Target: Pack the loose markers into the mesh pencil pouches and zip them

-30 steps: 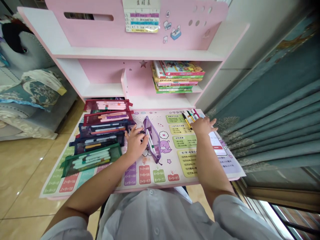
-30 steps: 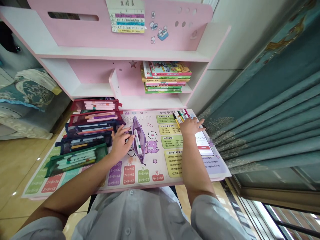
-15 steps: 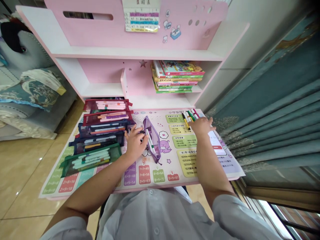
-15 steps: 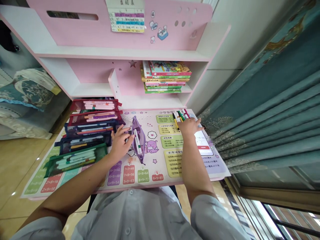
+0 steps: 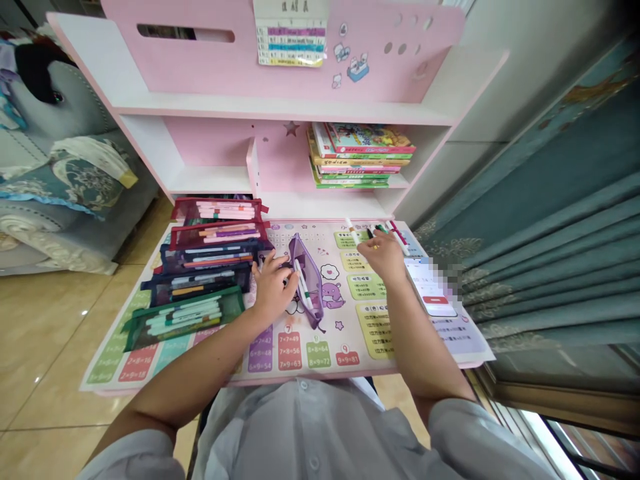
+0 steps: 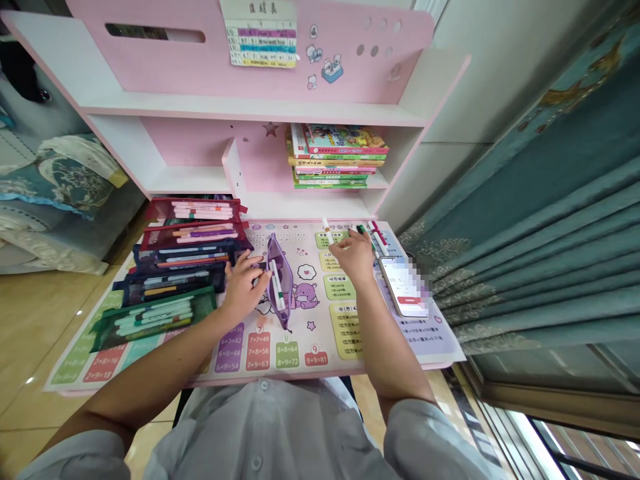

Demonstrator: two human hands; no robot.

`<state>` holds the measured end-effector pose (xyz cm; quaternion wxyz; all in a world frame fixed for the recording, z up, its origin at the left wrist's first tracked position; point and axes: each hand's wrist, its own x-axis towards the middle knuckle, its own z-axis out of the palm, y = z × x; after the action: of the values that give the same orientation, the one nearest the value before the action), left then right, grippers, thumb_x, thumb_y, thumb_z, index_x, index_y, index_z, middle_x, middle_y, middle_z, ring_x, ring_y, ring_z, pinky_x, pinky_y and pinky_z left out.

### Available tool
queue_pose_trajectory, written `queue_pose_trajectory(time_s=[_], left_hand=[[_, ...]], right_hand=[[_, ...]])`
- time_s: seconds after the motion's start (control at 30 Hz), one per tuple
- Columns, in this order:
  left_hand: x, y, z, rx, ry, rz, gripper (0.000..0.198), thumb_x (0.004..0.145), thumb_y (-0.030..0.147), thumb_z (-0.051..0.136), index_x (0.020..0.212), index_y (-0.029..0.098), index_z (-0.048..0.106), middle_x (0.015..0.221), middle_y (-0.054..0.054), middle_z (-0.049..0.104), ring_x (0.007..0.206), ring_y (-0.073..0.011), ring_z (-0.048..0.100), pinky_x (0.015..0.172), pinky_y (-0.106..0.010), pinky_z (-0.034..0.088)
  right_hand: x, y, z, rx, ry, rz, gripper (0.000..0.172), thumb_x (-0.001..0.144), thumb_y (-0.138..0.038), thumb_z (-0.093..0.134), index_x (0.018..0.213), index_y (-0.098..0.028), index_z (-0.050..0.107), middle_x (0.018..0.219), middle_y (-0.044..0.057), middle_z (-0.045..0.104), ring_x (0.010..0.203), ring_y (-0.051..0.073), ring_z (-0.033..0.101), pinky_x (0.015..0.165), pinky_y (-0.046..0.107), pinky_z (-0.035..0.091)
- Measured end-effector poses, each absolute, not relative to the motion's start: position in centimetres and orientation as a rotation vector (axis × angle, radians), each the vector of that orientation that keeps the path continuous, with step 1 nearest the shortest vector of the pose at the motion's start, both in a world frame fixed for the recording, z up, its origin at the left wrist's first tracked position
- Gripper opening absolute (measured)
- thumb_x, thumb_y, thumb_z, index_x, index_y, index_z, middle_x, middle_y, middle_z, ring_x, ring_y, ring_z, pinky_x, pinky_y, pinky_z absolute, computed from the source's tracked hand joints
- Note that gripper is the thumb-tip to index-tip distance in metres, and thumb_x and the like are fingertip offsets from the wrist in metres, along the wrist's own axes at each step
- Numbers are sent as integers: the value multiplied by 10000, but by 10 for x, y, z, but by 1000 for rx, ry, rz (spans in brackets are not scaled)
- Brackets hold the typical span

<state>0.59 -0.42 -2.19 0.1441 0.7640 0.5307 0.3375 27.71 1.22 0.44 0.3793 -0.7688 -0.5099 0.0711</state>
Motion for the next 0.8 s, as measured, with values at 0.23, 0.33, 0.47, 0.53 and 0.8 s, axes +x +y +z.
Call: queue_pose_trajectory(time_s=[0.23, 0.33, 0.47, 0.53, 0.8], left_hand=[[7, -5, -23, 2196, 1547, 953, 281, 903, 247, 647, 627, 198, 639, 1241, -72, 719, 1392, -382, 486, 1117, -803, 233], [7, -5, -22, 2190, 1554, 948, 285, 904, 242, 645, 623, 195, 636, 1241, -70, 719, 1395, -379, 483, 1123, -794, 230], [8, -5, -21, 2184, 1557, 951, 293, 905, 247, 646, 618, 193, 629, 1238, -75, 721, 1394, -375, 483, 1121, -789, 233], [8, -4, -21, 2180, 1559, 955, 287, 904, 245, 647, 621, 195, 630, 1239, -78, 720, 1394, -374, 483, 1123, -787, 231], [8, -5, -24, 2187, 1558, 982, 285, 909, 247, 637, 629, 196, 637, 1243, -71, 718, 1383, -377, 493, 1119, -784, 232]], right_hand=[[223, -19, 28, -1775, -1469, 551, 86, 648, -285, 711, 605, -216, 684, 1409, 112, 633, 1473, 360, 393, 1214, 553, 286], [208, -29, 36, -1800, -1593, 629, 74, 641, -231, 709, 581, -213, 668, 1382, 134, 648, 1478, 359, 388, 1217, 551, 284], [195, -36, 38, -1778, -1783, 614, 135, 636, -170, 697, 539, -221, 618, 1266, 139, 711, 1436, 321, 461, 1247, 518, 245], [189, -38, 36, -1841, -1831, 606, 138, 641, -170, 699, 542, -213, 613, 1358, 161, 658, 1467, 336, 411, 1227, 555, 266], [161, -40, 24, -1958, -1986, 429, 117, 724, -230, 696, 621, -181, 673, 1529, 159, 510, 1529, 408, 243, 1135, 712, 247]])
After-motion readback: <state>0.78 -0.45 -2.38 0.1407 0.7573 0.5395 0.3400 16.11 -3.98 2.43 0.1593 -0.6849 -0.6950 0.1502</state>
